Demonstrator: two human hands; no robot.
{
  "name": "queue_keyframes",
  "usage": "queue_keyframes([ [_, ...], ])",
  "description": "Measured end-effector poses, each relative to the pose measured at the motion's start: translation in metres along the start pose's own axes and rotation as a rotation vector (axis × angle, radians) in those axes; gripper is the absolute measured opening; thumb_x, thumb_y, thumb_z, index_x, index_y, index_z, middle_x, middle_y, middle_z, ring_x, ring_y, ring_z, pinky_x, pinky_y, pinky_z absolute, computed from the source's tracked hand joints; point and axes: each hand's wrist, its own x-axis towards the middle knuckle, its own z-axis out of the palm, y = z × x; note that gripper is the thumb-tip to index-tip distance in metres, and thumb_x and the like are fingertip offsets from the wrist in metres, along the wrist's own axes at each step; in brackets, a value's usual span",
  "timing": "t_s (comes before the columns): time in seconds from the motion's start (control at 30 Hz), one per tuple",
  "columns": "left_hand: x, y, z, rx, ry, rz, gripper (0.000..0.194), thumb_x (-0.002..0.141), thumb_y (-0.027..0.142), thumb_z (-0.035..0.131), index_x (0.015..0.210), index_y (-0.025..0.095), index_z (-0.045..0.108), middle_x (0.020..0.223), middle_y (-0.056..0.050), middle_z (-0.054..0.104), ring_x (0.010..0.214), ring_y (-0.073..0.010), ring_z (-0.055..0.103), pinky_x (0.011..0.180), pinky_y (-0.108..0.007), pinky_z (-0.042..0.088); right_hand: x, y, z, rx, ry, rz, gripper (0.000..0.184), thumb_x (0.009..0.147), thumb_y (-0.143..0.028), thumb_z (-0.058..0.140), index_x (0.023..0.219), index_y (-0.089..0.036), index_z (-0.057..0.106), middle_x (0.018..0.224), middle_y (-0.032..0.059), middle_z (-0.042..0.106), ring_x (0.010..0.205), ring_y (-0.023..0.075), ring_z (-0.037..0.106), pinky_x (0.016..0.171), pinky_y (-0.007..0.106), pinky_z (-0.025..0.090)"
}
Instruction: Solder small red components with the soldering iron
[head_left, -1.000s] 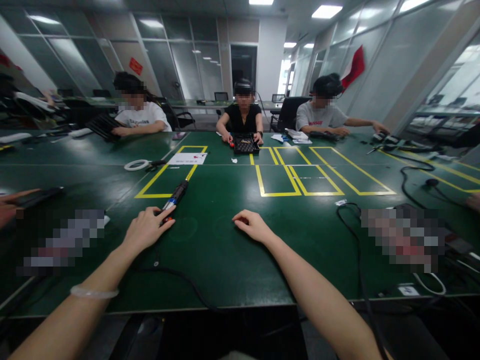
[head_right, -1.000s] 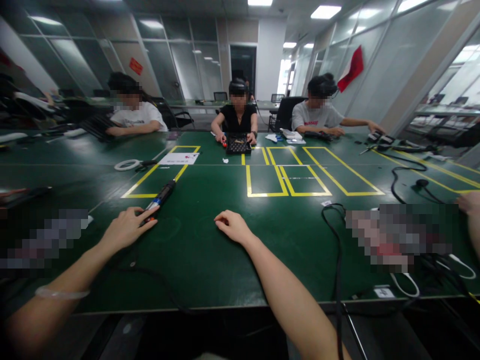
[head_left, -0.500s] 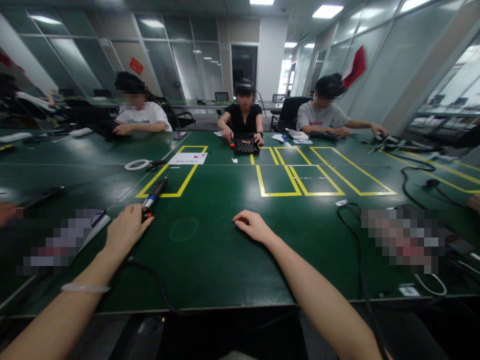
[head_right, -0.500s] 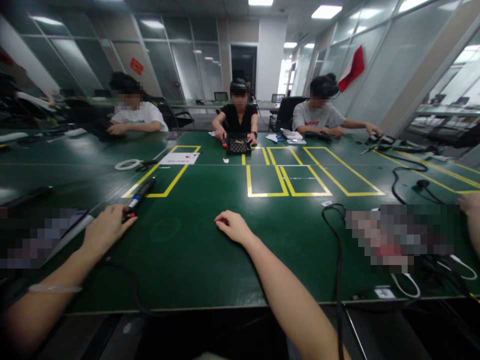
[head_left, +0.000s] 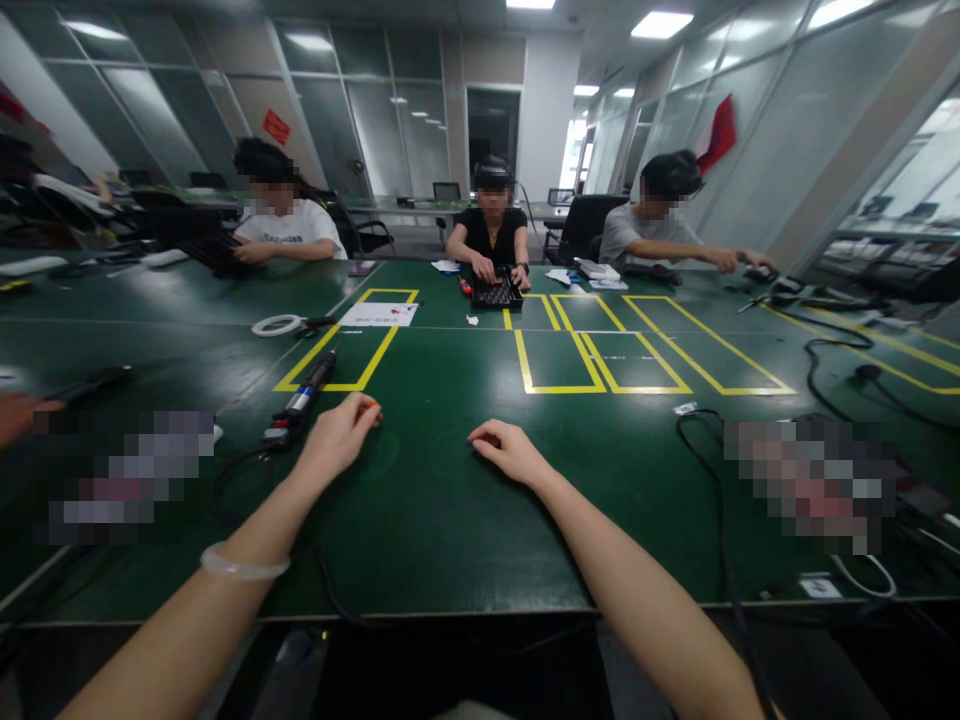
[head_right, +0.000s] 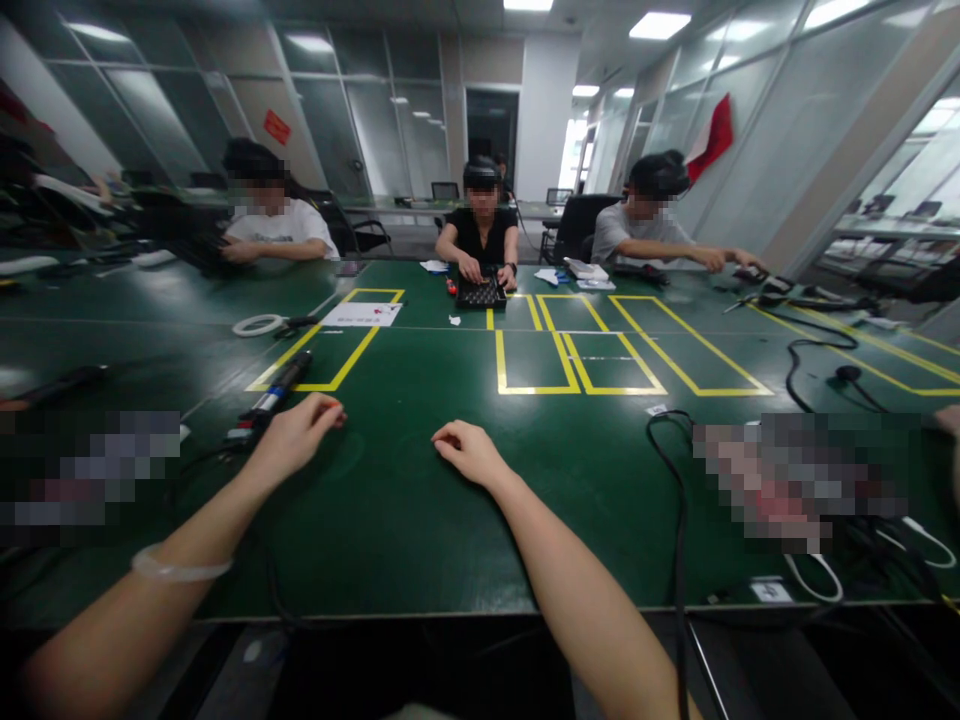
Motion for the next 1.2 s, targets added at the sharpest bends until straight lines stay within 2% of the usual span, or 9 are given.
queue_keyframes([
  [0.1, 0.002, 0.035, 0.033, -0.331, -0.181, 0.082, 0.037, 0.088, 0.044, 0.041, 0.106, 0.017, 0.058, 0.083, -0.003, 0.061, 0.077, -0.0167, 0.059, 0.075, -0.029, 0.046, 0.001, 0.003, 0.003, 0.073, 0.007, 0.021, 0.017, 0.085, -0.023, 0.054, 0.096, -0.017, 0.065, 0.084, 0.0029, 0.063, 0.073, 0.0128, 0.056, 0.068, 0.025, 0.043],
  [0.2, 0.0, 0.063, 0.063, -0.615, -0.324, 0.046, 0.045, 0.087, 0.043, 0.042, 0.119, 0.014, 0.055, 0.078, -0.002, 0.055, 0.069, -0.0138, 0.054, 0.066, -0.027, 0.046, 0.001, 0.004, 0.004, 0.185, 0.015, 0.036, 0.023, 0.084, -0.024, 0.055, 0.105, -0.017, 0.06, 0.082, 0.0014, 0.062, 0.069, 0.0113, 0.054, 0.066, 0.024, 0.043],
  [0.37, -0.011, 0.075, 0.089, -0.78, -0.458, 0.059, 0.055, 0.087, 0.042, 0.045, 0.133, 0.012, 0.043, 0.071, 0.002, 0.05, 0.06, -0.0106, 0.046, 0.057, -0.023, 0.041, 0.002, 0.0, 0.004, 0.316, -0.045, 0.018, 0.028, 0.081, -0.025, 0.058, 0.108, -0.017, 0.055, 0.082, 0.0004, 0.06, 0.067, 0.0099, 0.053, 0.065, 0.023, 0.042],
  [0.53, -0.017, 0.072, 0.088, -0.756, -0.452, 0.108, 0.054, 0.09, 0.045, 0.04, 0.133, 0.012, 0.043, 0.059, 0.005, 0.047, 0.053, -0.0098, 0.044, 0.053, -0.022, 0.035, 0.002, -0.002, 0.008, 0.308, -0.07, 0.031, 0.016, 0.082, -0.027, 0.057, 0.093, -0.015, 0.058, 0.077, 0.0, 0.06, 0.066, 0.0105, 0.052, 0.063, 0.023, 0.041],
  [0.73, -0.018, 0.073, 0.086, -0.764, -0.422, 0.115, 0.05, 0.093, 0.046, 0.032, 0.126, 0.012, 0.047, 0.061, 0.002, 0.052, 0.053, -0.0113, 0.049, 0.054, -0.024, 0.039, 0.005, 0.0, 0.007, 0.395, -0.02, 0.127, 0.02, 0.084, -0.036, 0.055, 0.087, -0.016, 0.056, 0.074, -0.0007, 0.058, 0.066, 0.0112, 0.054, 0.063, 0.024, 0.043],
  [0.87, -0.02, 0.071, 0.085, -0.632, -0.266, 0.212, 0.035, 0.087, 0.043, 0.048, 0.109, 0.017, 0.056, 0.082, -0.003, 0.058, 0.071, -0.0136, 0.055, 0.063, -0.025, 0.044, 0.007, 0.0, 0.003, 0.443, 0.022, 0.177, 0.021, 0.084, -0.036, 0.055, 0.083, -0.016, 0.056, 0.07, -0.0003, 0.059, 0.065, 0.0112, 0.054, 0.061, 0.024, 0.043],
  [0.97, -0.022, 0.072, 0.084, -0.525, -0.213, 0.292, 0.03, 0.08, 0.037, 0.059, 0.103, 0.019, 0.057, 0.089, -0.004, 0.059, 0.074, -0.0142, 0.055, 0.062, -0.024, 0.044, 0.007, -0.002, 0.002, 0.454, 0.019, 0.194, 0.021, 0.083, -0.036, 0.055, 0.081, -0.015, 0.057, 0.068, -0.0006, 0.058, 0.064, 0.0109, 0.054, 0.061, 0.024, 0.043],
  [1.07, -0.023, 0.074, 0.083, -0.485, -0.201, 0.333, 0.022, 0.082, 0.035, 0.056, 0.096, 0.019, 0.059, 0.087, -0.003, 0.061, 0.074, -0.0143, 0.056, 0.063, -0.025, 0.044, 0.007, -0.003, 0.003, 0.48, 0.016, 0.18, 0.021, 0.082, -0.036, 0.056, 0.083, -0.015, 0.057, 0.069, -0.0006, 0.058, 0.064, 0.0109, 0.054, 0.062, 0.024, 0.044],
  [1.2, -0.021, 0.071, 0.082, -0.474, -0.187, 0.319, 0.022, 0.085, 0.036, 0.053, 0.095, 0.018, 0.06, 0.085, -0.003, 0.062, 0.074, -0.0146, 0.058, 0.064, -0.025, 0.044, 0.007, 0.001, 0.006, 0.547, 0.037, 0.14, 0.027, 0.078, -0.036, 0.063, 0.094, -0.016, 0.056, 0.074, -0.0003, 0.059, 0.064, 0.0107, 0.054, 0.063, 0.024, 0.044],
])
